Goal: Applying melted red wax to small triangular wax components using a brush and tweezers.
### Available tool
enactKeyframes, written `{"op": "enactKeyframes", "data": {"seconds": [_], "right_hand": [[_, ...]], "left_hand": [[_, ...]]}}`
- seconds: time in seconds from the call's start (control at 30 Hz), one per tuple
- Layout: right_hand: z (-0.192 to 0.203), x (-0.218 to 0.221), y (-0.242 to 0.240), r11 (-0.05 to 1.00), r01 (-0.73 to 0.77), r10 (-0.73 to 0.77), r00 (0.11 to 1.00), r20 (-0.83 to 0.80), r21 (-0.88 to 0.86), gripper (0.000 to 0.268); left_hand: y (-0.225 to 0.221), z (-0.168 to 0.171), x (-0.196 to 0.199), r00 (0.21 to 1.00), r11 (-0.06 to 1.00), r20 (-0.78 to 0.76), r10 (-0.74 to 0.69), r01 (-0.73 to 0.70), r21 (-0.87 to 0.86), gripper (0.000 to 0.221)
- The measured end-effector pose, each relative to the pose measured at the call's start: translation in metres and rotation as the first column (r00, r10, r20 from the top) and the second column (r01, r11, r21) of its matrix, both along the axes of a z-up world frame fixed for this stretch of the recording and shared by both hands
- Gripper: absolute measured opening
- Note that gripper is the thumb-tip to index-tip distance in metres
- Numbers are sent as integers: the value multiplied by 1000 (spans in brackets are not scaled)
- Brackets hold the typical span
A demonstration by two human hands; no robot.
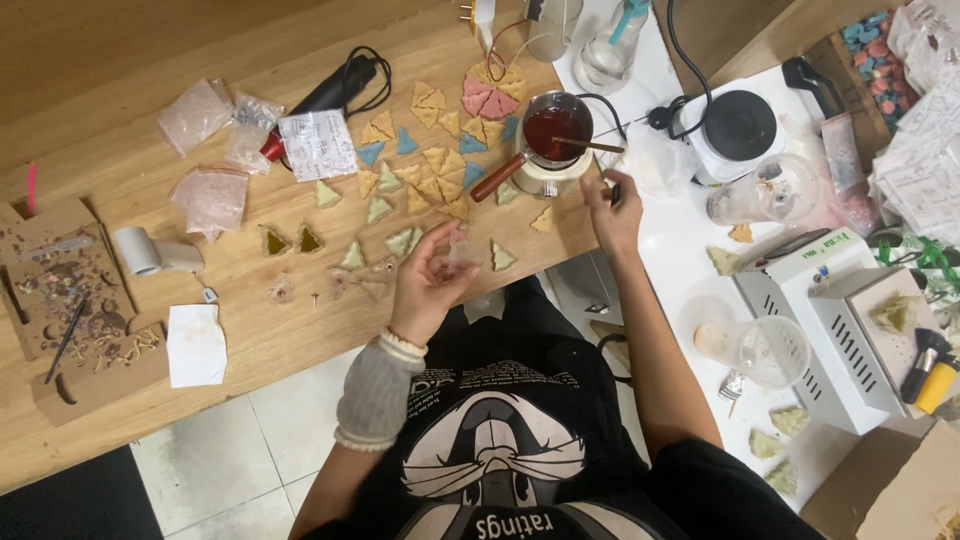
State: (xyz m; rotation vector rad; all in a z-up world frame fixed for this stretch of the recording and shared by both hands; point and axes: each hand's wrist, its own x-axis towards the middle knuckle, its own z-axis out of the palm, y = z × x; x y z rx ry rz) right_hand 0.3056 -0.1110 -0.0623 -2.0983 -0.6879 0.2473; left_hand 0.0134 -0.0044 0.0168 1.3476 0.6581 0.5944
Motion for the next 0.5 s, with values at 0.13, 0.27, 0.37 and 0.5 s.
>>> {"op": "enactKeyframes", "data": {"seconds": [0.13,0.27,0.37,0.5], "right_hand": [[12,28,31,969,114,-56,965,-258,217,37],[21,45,44,979,78,-55,991,-125,186,37],[44,49,42,990,-16,-5,988,154,137,29],[59,56,35,989,-143,143,928,344,-26,22]], "left_hand": [[-2,-5,2,999,1000,35,3,-2,-30,70],[-1,-3,1,999,999,41,-1,2,-38,71],[0,-5,-2,999,998,35,0,2,-57,71],[0,-4,-2,1000,997,5,-9,10,-77,71]]}}
